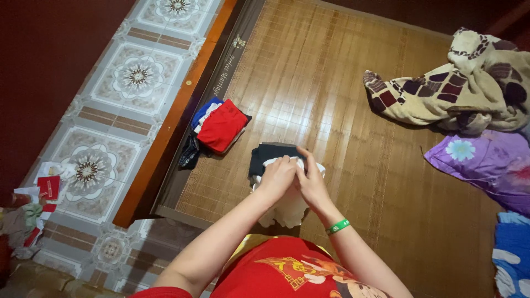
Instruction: Folding various items of clothing including pants and a shirt on a floor mat.
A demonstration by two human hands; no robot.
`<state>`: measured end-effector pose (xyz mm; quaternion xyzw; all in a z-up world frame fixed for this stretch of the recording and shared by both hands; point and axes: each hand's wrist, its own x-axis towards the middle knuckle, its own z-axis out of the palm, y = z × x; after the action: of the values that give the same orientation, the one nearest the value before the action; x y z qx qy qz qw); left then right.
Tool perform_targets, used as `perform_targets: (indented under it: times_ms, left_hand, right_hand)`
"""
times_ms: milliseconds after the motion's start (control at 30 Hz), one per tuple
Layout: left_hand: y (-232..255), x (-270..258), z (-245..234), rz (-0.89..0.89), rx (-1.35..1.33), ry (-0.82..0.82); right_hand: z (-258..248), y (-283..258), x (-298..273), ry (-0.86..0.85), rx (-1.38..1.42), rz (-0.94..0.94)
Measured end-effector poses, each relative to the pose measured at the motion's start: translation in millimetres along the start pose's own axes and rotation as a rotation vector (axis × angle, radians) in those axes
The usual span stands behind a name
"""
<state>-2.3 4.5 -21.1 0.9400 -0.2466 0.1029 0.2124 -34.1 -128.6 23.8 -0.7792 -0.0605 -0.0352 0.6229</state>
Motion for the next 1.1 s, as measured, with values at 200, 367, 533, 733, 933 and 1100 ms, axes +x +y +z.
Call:
perform_targets:
  times_ms: [200, 367, 533, 733, 933, 1100]
  left_hand:
    - [-3, -1, -13, 0.019, 0.006, 0.035]
    - [-16, -4, 1, -0.027, 0.077, -0.062]
    - [-19, -15, -2, -0.01, 0.093, -0.003]
    - [-18, -17, -30, -0.167, -0.089, -0.204]
    - [-29, -13, -35, -0.294, -0.234, -0.146]
    - [-53, -17, -13, -0.493, -0.47, -0.107]
  right_hand:
    - [8, -12, -2, -0.007, 0.007, 0.342]
    - [16, -12, 0, -0.048, 0.041, 0.321]
    - [18, 0, -4, -0.086, 0.028, 0.341]
    - [19, -4, -4, -0.1, 0.089, 0.369]
    - [12, -4, 0, -0.113, -0.029, 0.353]
    - [13, 9, 7, -0.223, -0.635, -0.209]
